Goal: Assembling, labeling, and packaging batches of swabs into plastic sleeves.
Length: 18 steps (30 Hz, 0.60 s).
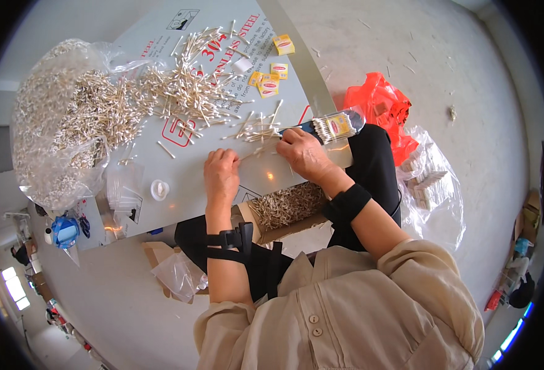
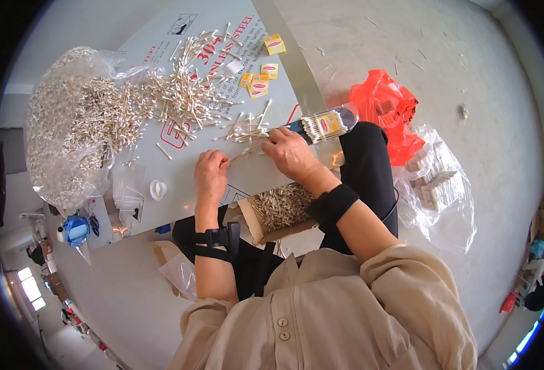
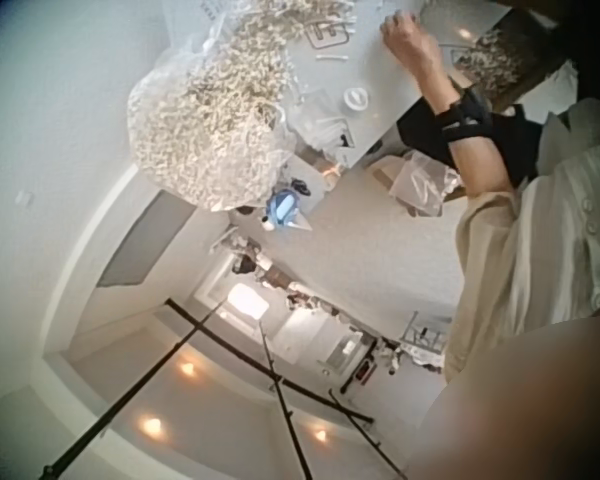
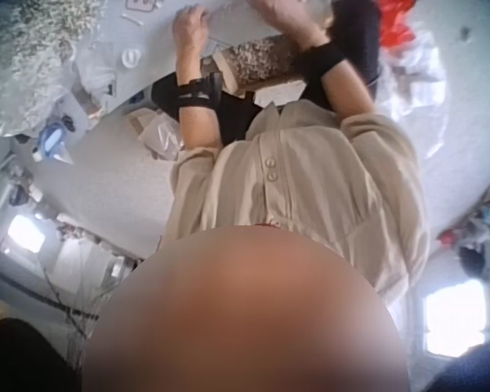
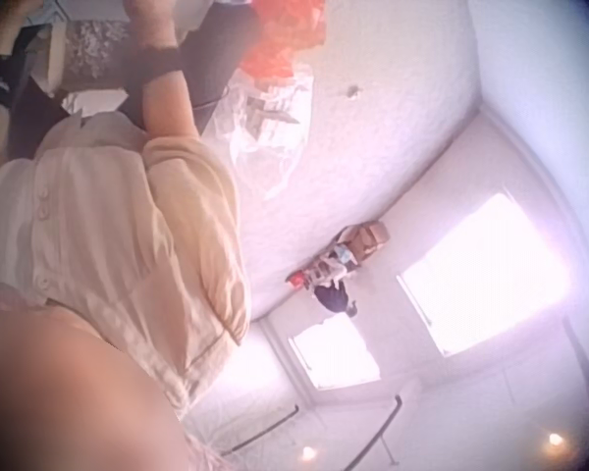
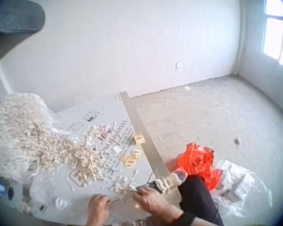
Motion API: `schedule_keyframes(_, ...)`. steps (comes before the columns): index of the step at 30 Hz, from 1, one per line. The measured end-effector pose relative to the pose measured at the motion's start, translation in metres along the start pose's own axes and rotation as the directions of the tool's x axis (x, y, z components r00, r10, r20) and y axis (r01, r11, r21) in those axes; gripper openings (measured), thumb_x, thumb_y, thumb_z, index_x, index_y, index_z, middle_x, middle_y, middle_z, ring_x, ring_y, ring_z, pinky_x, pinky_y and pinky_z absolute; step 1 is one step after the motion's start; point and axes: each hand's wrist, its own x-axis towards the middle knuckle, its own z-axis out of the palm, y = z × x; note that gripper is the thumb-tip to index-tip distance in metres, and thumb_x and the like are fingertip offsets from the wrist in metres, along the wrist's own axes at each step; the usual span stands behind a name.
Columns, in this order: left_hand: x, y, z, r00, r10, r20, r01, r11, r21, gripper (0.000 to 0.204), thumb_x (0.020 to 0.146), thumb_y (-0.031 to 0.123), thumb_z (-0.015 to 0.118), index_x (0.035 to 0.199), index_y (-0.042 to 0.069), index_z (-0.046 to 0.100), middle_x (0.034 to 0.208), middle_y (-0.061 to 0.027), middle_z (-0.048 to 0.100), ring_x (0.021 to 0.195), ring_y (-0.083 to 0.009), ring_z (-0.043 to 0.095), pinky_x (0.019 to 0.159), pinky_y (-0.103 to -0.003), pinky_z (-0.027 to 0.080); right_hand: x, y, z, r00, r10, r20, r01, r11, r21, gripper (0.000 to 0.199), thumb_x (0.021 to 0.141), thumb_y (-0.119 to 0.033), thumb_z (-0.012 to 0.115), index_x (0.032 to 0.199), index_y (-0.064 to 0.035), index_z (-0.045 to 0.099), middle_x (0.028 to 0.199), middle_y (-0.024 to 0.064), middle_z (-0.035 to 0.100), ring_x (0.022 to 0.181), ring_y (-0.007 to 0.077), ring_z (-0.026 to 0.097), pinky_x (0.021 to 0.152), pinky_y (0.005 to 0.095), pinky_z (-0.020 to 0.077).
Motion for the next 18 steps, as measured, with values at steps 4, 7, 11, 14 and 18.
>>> schedule_keyframes(4, 0.014, 0.009, 0.008, 0.999, -0.035, 0.006, 0.035, 0.998, 0.052, 0.014, 0.075, -0.001, 0.068, 0.082, 0.004, 0.058, 0.083, -0.0093, 0.060, 0.087, -0.0322, 0.057, 0.076, -0.043, 0.047, 0.010, 0.000, 0.001, 0.999, -0.043, 0.014, 0.043, 0.999, -0.001, 0.005, 0.074, -0.008, 0.059, 0.078, -0.0065, 0.061, 0.084, 0.0086, 0.056, 0.084, 0.0276, 0.058, 0.077, 0.0381, 0.0504)
schedule_keyframes(7, 0.023, 0.013, 0.017, 1.000, 0.012, -0.028, -0.013, 0.999, -0.039, 0.014, 0.075, 0.000, 0.069, 0.083, 0.005, 0.059, 0.082, -0.0098, 0.059, 0.087, -0.0326, 0.057, 0.078, -0.043, 0.047, 0.011, 0.001, 0.004, 0.999, -0.052, 0.011, 0.052, 0.999, 0.002, 0.006, 0.074, -0.009, 0.058, 0.079, -0.0062, 0.060, 0.084, 0.0086, 0.056, 0.084, 0.0274, 0.058, 0.076, 0.0377, 0.0506)
schedule_keyframes(11, 0.035, 0.014, 0.019, 0.977, -0.069, -0.202, 0.060, 0.997, -0.052, 0.016, 0.075, 0.001, 0.071, 0.085, 0.005, 0.059, 0.087, -0.0110, 0.059, 0.091, -0.0332, 0.056, 0.080, -0.044, 0.046, 0.005, -0.004, 0.007, 0.999, -0.019, -0.049, 0.019, 1.000, 0.009, 0.007, 0.073, -0.009, 0.059, 0.080, -0.0062, 0.059, 0.082, 0.0083, 0.055, 0.082, 0.0273, 0.058, 0.075, 0.0378, 0.0506)
schedule_keyframes(14, 0.040, 0.000, 0.015, 0.974, -0.126, -0.188, 0.144, 0.986, 0.087, 0.014, 0.077, 0.001, 0.069, 0.084, 0.005, 0.058, 0.090, -0.0109, 0.058, 0.093, -0.0332, 0.056, 0.080, -0.044, 0.046, -0.003, -0.012, 0.006, 0.989, 0.035, -0.141, -0.033, 0.999, 0.016, 0.009, 0.072, -0.007, 0.062, 0.079, -0.0064, 0.057, 0.081, 0.0084, 0.054, 0.081, 0.0275, 0.058, 0.073, 0.0379, 0.0503)
schedule_keyframes(18, 0.038, -0.007, -0.001, 0.989, -0.084, -0.124, 0.081, 0.996, -0.024, 0.012, 0.078, 0.001, 0.066, 0.081, 0.005, 0.056, 0.088, -0.0107, 0.058, 0.089, -0.0322, 0.056, 0.077, -0.044, 0.046, -0.019, -0.016, 0.003, 0.966, 0.159, -0.202, -0.141, 0.985, 0.099, 0.014, 0.069, -0.004, 0.066, 0.078, -0.0069, 0.056, 0.079, 0.0095, 0.053, 0.078, 0.0293, 0.057, 0.069, 0.0388, 0.0502)
